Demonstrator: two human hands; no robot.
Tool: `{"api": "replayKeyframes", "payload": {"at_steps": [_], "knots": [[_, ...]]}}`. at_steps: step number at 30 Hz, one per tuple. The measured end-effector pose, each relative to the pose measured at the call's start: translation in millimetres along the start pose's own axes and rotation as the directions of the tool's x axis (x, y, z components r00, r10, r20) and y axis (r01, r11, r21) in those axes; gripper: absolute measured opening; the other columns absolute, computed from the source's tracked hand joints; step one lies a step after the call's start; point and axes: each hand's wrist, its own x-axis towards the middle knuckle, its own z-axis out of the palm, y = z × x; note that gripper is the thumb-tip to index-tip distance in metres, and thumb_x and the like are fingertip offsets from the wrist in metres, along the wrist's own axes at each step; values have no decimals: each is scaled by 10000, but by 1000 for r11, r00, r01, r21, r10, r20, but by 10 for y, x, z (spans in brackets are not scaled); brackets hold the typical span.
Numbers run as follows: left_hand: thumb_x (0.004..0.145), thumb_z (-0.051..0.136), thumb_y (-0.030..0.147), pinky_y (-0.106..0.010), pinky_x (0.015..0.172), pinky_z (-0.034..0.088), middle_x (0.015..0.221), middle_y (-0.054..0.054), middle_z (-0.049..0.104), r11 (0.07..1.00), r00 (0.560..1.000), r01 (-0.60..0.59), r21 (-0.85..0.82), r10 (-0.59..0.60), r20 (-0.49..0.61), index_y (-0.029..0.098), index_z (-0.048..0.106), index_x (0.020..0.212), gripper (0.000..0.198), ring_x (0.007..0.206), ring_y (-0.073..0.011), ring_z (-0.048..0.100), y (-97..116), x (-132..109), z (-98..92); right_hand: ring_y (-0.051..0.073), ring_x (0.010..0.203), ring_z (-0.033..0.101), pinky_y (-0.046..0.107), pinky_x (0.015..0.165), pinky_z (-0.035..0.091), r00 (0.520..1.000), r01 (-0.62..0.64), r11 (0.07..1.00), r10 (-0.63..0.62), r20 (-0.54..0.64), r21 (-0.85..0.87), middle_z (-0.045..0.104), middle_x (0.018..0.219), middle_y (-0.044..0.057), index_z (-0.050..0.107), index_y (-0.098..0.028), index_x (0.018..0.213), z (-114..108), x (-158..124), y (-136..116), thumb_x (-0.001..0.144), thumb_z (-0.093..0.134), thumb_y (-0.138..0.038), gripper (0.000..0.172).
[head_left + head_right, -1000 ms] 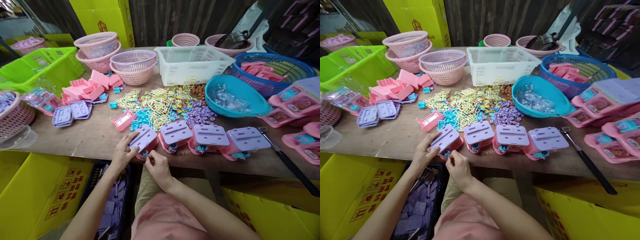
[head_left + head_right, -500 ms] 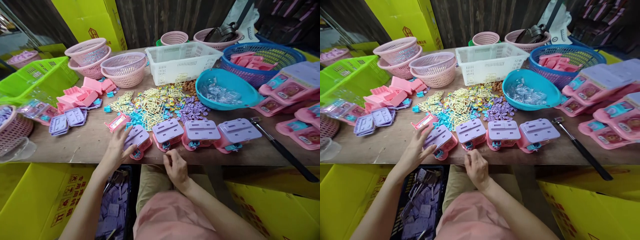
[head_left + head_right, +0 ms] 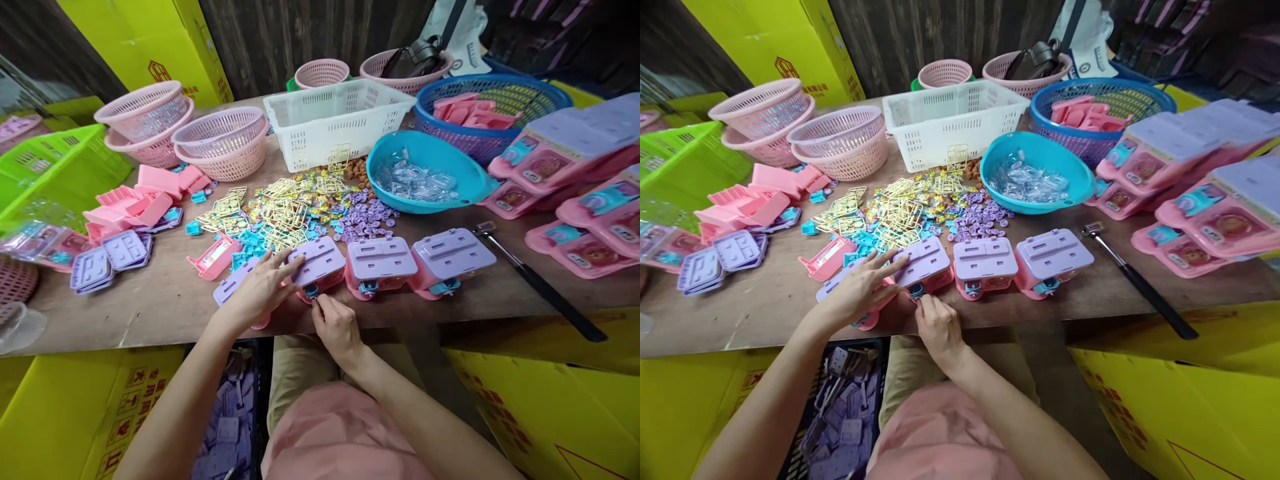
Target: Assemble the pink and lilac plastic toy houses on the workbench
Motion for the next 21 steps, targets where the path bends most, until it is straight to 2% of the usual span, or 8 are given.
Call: {"api": "replayKeyframes", "payload": {"at_steps": [4,8,10,13,15,17,19,21], "knots": [[878,496,319,-470,1064,328,1400,-127,427,1000,1000,-8,12,8,-1,205,450,1314,453,1248,-250,453,0,-1,5,153,529,488,290,527,280,973,229,960,-226,33,-161,541,548,21,532,-182,641,-79,82,54,862,409,-69,277],[874,501,328,-482,1068,319,1396,-103,435,1000,1000,-15,15,16,-12,233,445,1315,455,1228,-249,469,-7,0,13,163,553,500,296,512,273,923,352,926,-319,216,-136,566,580,48,574,-169,697,-157,189,115,842,433,-70,224],[873,502,321,-484,1059,331,1397,-101,434,1000,1000,0,12,1,-10,242,444,1317,455,1218,-250,478,-5,-4,13,150,540,507,284,506,280,930,253,967,-241,278,-8,581,588,43,569,-170,681,-163,217,130,822,460,-81,199],[870,501,294,-471,1040,361,1406,-105,422,1000,1000,18,12,-18,1,237,448,1319,455,1215,-256,480,0,-11,12,111,482,478,249,493,295,946,-146,938,40,321,315,541,523,-7,512,-181,588,-134,211,115,806,475,-130,226],[872,496,299,-468,1033,369,1401,-99,428,1000,1000,17,18,-17,-4,243,449,1321,455,1217,-261,477,-1,-14,15,89,437,446,222,463,307,874,-453,728,250,417,514,489,470,-36,462,-189,538,-106,185,79,810,466,-212,273],[876,487,323,-467,1025,379,1391,-92,440,1000,1000,15,28,-15,-14,256,448,1322,452,1226,-266,468,-7,-13,19,76,383,412,204,398,298,741,-671,436,363,565,600,474,451,-50,448,-197,535,-84,158,33,795,464,-311,284],[879,480,345,-469,1012,391,1385,-95,445,999,1000,20,34,-20,-12,257,449,1323,453,1235,-277,457,-14,-10,21,65,345,392,190,339,273,635,-766,203,385,669,610,505,471,-52,460,-199,563,-73,140,-11,758,479,-381,267],[881,475,355,-475,1000,400,1388,-108,441,999,1000,31,36,-31,0,250,451,1323,454,1241,-291,451,-18,-8,24,58,335,393,176,314,258,596,-784,98,395,699,613,521,486,-50,465,-197,577,-73,135,-43,725,499,-412,263]]}}
